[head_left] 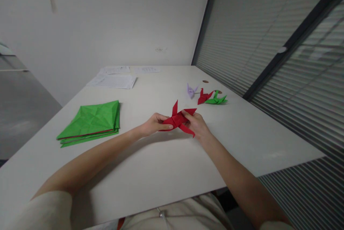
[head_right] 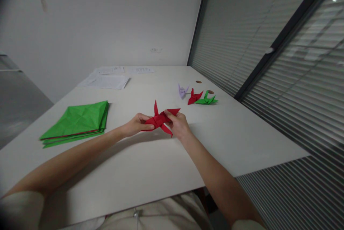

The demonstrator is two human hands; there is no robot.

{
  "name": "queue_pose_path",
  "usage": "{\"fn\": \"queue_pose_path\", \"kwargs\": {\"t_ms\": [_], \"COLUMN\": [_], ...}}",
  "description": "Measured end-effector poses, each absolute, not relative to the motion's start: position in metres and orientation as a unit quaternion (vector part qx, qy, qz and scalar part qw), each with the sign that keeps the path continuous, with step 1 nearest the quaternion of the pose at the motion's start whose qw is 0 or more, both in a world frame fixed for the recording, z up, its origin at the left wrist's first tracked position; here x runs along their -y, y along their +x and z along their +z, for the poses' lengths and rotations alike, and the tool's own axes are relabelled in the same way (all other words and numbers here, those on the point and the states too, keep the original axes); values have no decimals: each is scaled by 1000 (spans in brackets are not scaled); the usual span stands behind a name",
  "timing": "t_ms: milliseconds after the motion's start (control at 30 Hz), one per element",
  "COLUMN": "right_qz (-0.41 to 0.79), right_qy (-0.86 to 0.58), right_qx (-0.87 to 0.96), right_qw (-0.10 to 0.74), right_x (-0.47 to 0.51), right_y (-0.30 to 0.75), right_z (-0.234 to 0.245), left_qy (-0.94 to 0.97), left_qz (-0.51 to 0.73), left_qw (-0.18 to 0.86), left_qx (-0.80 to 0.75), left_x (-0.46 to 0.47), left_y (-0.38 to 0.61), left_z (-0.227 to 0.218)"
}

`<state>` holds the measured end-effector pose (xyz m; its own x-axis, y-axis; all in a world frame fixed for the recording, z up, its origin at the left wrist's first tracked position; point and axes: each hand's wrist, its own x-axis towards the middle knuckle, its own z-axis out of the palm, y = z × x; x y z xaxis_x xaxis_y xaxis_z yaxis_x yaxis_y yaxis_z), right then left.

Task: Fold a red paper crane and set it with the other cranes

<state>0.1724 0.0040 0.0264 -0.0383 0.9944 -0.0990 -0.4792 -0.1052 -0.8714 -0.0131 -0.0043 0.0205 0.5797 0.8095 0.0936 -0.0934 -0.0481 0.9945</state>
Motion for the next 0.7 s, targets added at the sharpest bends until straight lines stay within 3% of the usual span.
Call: {"fn": "queue_pose_path", "kwargs": {"t_ms": [700], "right_qz": [651], "right_qy": [-402], "right_qx": [331], "right_qw": [552], "right_x": [-8], "right_y": [177], "right_z": [26], "left_qy": [608], "left_qz": [355], "left_qw": [643], "left_qx": [-301], "left_x": [5], "left_y": [-12], "left_z": [15]}}
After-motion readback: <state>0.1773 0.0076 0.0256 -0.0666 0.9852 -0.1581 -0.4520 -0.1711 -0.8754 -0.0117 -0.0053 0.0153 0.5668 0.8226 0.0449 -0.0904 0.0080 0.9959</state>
